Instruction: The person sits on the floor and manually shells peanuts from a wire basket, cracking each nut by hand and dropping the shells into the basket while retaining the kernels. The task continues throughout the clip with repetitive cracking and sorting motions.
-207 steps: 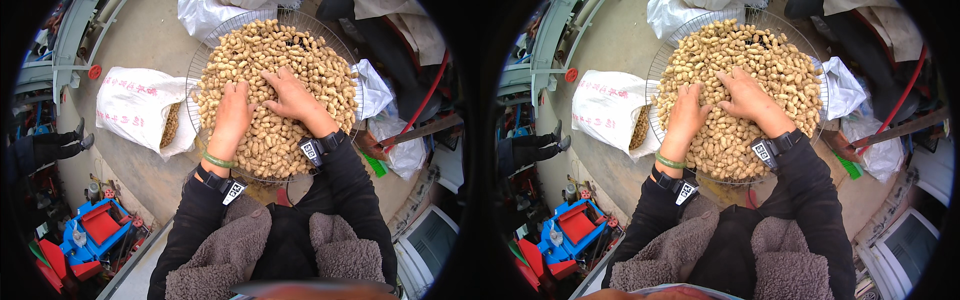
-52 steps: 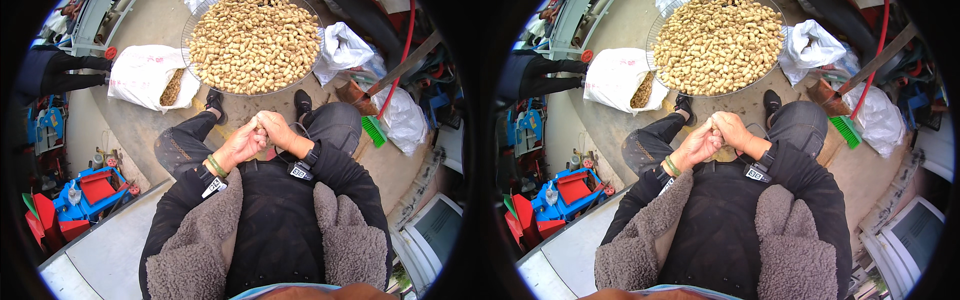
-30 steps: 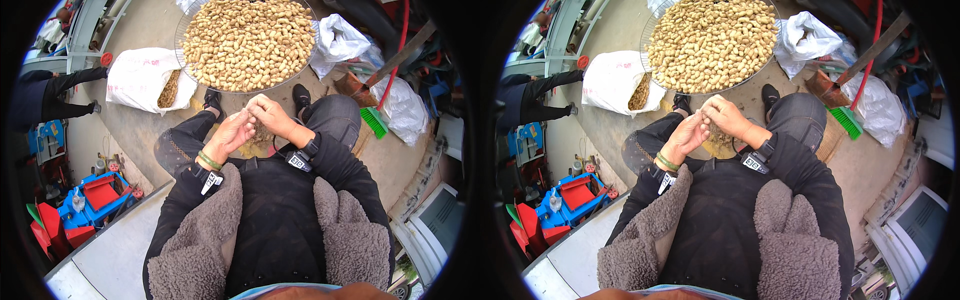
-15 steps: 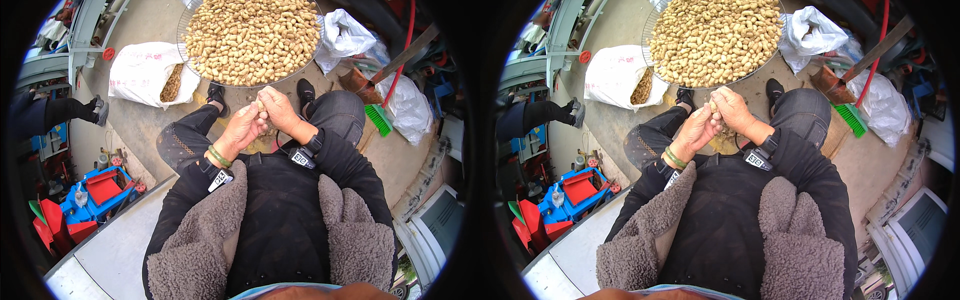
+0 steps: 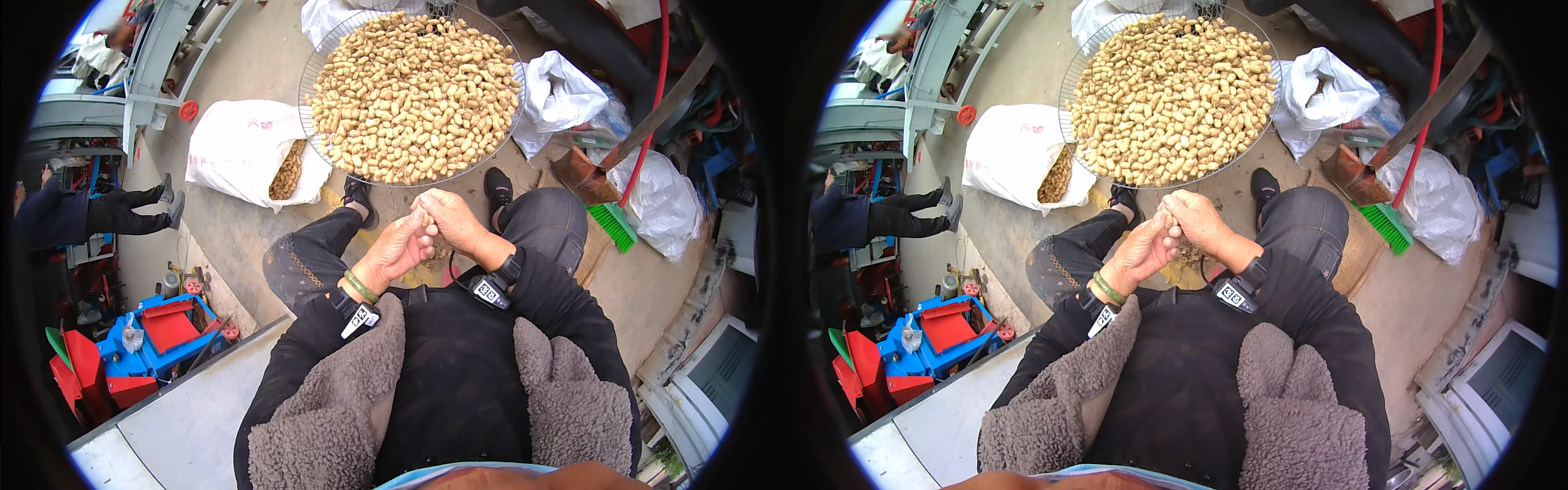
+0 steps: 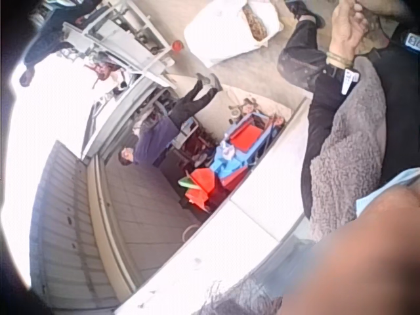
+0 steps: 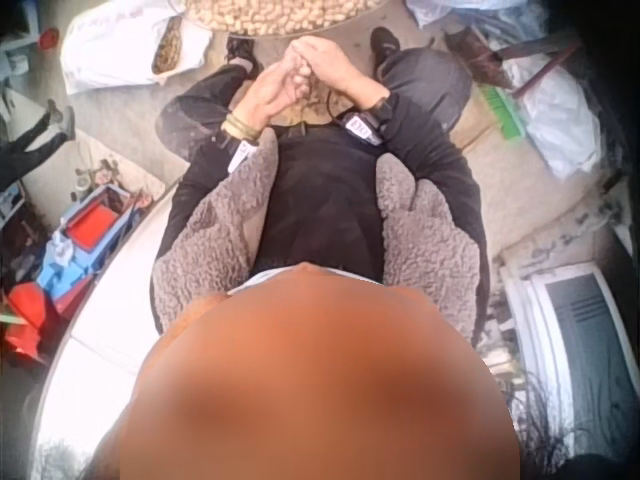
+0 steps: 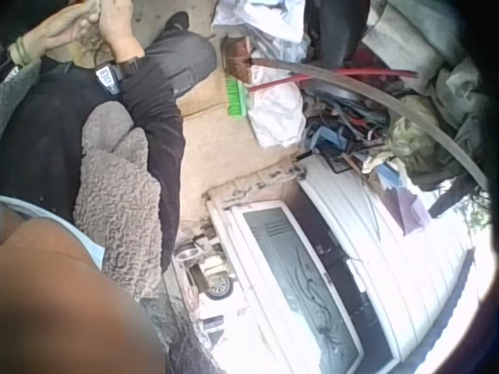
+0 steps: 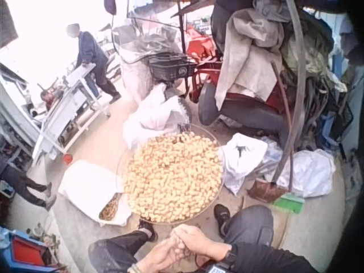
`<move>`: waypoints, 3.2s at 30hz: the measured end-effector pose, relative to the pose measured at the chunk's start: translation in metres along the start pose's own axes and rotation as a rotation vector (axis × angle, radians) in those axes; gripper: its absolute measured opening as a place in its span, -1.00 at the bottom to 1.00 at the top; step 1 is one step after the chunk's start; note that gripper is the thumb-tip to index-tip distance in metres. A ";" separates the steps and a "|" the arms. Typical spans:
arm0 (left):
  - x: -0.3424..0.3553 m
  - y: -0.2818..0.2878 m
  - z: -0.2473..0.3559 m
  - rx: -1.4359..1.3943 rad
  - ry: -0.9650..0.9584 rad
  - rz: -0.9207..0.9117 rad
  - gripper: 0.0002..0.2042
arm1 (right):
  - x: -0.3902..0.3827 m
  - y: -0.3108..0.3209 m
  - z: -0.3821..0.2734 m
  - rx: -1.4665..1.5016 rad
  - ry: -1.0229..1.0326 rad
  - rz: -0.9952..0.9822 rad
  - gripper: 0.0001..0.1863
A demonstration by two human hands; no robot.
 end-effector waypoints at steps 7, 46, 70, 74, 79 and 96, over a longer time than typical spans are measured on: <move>0.004 0.008 0.011 -0.040 -0.015 -0.008 -0.80 | 0.001 0.001 -0.011 -0.342 0.101 0.071 -0.69; 0.063 -0.058 0.248 1.275 -0.779 0.434 -0.68 | 0.154 0.118 -0.212 -1.867 0.521 0.894 -0.91; 0.096 -0.081 0.271 1.494 -0.993 0.484 -0.72 | 0.216 0.090 -0.181 -0.835 0.175 0.242 -0.90; 0.109 -0.088 0.268 1.438 -1.005 0.322 -0.74 | 0.206 0.066 -0.182 -0.429 0.266 0.006 -0.88; 0.114 -0.093 0.251 1.164 -0.851 0.106 -0.86 | 0.208 0.077 -0.172 0.110 0.154 -0.018 -0.92; 0.096 -0.071 0.278 1.630 -0.968 0.528 -0.69 | 0.215 0.072 -0.182 -1.854 0.591 0.556 -0.81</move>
Point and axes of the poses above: each hand's wrist, its own x-axis towards the middle knuckle, its own y-axis out of the back of the hand, z = x × y, the point moved 9 cm from there along x, towards the middle knuckle, and after that the axes turned 14 degrees about -x, right-handed, at the moved point
